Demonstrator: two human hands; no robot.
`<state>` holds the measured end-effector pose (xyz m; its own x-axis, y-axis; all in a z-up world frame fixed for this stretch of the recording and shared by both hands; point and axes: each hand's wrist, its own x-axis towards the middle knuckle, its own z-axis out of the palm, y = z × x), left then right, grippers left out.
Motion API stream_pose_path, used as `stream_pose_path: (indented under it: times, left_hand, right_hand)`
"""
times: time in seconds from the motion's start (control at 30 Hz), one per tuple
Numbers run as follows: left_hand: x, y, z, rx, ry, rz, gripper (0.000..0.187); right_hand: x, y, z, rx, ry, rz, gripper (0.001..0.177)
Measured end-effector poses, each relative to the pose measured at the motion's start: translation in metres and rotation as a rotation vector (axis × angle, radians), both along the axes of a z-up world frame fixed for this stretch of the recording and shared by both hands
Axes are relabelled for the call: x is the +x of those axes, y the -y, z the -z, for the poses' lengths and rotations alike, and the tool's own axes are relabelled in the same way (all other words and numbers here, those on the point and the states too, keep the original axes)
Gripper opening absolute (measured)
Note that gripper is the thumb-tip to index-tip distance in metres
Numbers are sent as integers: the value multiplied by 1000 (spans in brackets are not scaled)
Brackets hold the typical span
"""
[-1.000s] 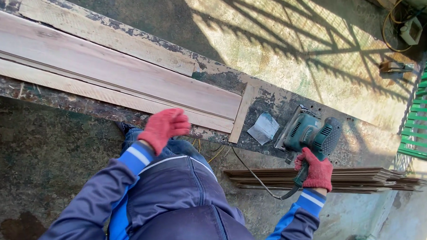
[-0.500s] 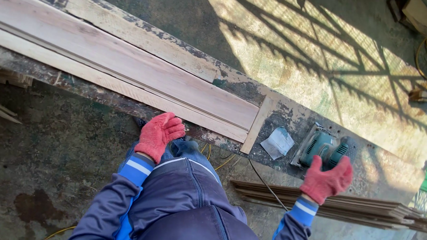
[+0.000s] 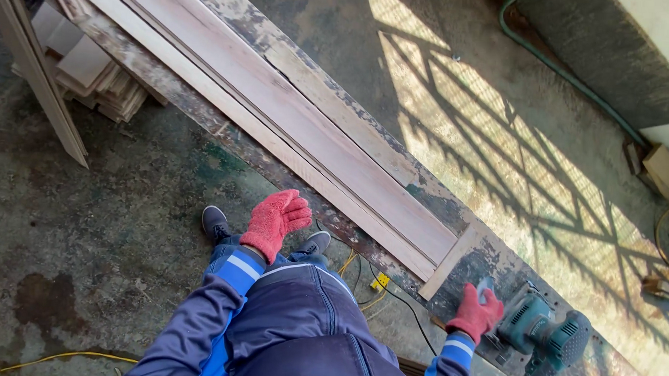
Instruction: The recorder is sanding wooden planks using both a manual sanding block and an electric orbital sander.
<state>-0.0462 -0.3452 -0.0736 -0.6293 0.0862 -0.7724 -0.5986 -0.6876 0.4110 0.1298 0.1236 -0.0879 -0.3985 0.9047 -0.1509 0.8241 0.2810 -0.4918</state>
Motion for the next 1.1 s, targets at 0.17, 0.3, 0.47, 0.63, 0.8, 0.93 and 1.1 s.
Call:
stream_pose_path:
  times: [0.17, 0.3, 0.47, 0.63, 0.8, 0.93, 1.1]
  left_hand:
    - [-13, 84, -8, 32, 11, -38, 43]
    - [-17, 178, 6, 38, -77, -97, 39]
    - [-20, 297, 3, -147, 55, -190, 27]
    - [-18, 374, 4, -172, 77, -235, 28]
    - [-48, 364, 23, -129, 138, -229, 29]
    - [-110, 340, 19, -95, 85, -125, 28]
    - [-201, 341, 2, -151, 4, -93, 30]
  right_hand:
    - [-24, 47, -10, -157, -570, -4, 45]
    - [-100, 134, 9, 133, -189, -286, 52]
    - [-188, 247, 24, 160, 408, -301, 69]
    - [-252, 371, 10, 179, 378, -558, 70]
    - [-320, 475, -9, 211, 406, -804, 67]
    - [-370, 542, -2, 354, 317, -1153, 72]
    - [-408, 557, -3, 408, 161, -1396, 69]
